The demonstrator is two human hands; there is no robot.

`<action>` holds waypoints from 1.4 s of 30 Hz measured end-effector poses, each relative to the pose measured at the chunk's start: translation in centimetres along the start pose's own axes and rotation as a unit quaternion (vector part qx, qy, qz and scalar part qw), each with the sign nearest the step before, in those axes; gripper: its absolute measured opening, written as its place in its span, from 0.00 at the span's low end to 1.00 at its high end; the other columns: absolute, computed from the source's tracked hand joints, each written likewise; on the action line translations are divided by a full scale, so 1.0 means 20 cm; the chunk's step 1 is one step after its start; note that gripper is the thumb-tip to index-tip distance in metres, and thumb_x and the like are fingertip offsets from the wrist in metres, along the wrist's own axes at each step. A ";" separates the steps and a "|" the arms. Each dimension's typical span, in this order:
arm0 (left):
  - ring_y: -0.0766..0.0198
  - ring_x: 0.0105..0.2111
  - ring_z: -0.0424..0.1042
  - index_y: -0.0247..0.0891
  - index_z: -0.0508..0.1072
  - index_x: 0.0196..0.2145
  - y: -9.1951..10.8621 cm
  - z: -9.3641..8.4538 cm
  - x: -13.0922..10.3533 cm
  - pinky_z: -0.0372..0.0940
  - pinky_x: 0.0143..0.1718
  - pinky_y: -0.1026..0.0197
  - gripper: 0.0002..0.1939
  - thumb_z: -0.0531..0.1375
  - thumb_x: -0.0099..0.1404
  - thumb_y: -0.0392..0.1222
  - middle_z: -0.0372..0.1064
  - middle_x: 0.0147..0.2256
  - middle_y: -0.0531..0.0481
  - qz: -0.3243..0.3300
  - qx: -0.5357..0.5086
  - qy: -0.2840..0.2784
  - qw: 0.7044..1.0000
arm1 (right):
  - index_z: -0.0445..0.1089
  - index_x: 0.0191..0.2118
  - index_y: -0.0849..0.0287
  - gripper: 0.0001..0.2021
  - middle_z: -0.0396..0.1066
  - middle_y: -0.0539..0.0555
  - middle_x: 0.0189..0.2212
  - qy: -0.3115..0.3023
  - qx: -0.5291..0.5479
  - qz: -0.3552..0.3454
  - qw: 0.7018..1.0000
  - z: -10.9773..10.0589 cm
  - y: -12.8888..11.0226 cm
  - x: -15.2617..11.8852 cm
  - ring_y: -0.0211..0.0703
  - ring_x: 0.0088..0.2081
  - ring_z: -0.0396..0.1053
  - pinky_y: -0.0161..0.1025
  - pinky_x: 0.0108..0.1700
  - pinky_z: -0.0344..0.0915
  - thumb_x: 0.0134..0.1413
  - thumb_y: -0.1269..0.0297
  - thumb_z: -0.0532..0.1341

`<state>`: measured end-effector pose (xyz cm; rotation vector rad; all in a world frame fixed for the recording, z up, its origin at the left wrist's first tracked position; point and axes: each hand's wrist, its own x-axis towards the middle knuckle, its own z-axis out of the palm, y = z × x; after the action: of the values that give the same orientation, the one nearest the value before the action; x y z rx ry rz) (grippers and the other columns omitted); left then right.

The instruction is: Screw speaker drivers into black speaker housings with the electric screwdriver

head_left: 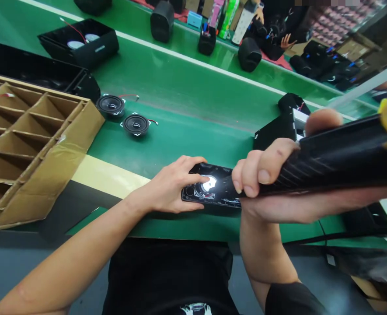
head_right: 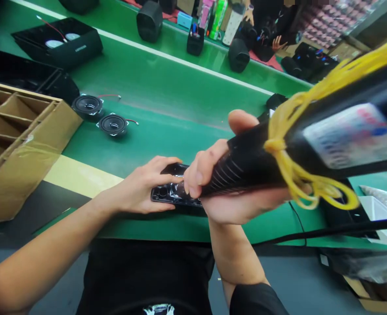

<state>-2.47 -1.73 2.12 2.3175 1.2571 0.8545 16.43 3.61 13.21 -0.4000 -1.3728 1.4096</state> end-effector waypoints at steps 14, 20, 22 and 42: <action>0.42 0.64 0.66 0.45 0.79 0.57 -0.01 0.01 0.00 0.70 0.63 0.36 0.25 0.72 0.65 0.54 0.62 0.68 0.37 0.002 -0.011 0.012 1.000 | 0.77 0.50 0.41 0.28 0.60 0.44 0.19 0.026 -0.012 0.007 1.000 -0.01 0.20 -0.06 0.38 0.13 0.49 0.38 0.17 0.55 0.63 0.25 0.59; 0.43 0.62 0.66 0.46 0.79 0.56 -0.01 0.01 0.01 0.71 0.62 0.35 0.25 0.72 0.64 0.54 0.62 0.68 0.38 -0.002 -0.011 0.008 1.000 | 0.77 0.54 0.42 0.45 0.57 0.46 0.20 0.031 -0.021 -0.040 0.999 -0.01 0.26 -0.07 0.41 0.12 0.46 0.41 0.15 0.55 0.62 0.18 0.36; 0.43 0.63 0.66 0.47 0.79 0.56 -0.01 0.01 0.00 0.71 0.61 0.36 0.25 0.72 0.65 0.55 0.62 0.68 0.39 -0.005 -0.009 0.007 1.000 | 0.77 0.53 0.42 0.45 0.56 0.46 0.19 0.029 -0.029 -0.042 0.998 -0.01 0.26 -0.07 0.40 0.12 0.46 0.41 0.15 0.54 0.62 0.18 0.36; 0.44 0.61 0.67 0.48 0.82 0.52 0.01 -0.02 0.02 0.71 0.60 0.38 0.18 0.68 0.68 0.57 0.63 0.67 0.40 0.014 0.012 -0.007 1.000 | 0.79 0.52 0.49 0.27 0.65 0.43 0.22 -0.062 0.043 -0.061 0.995 0.02 0.29 -0.13 0.33 0.15 0.55 0.33 0.14 0.57 0.61 0.33 0.67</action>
<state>-2.38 -1.59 2.60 2.3602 1.2381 0.8357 14.41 2.66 7.34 -0.1718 -1.4055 1.4062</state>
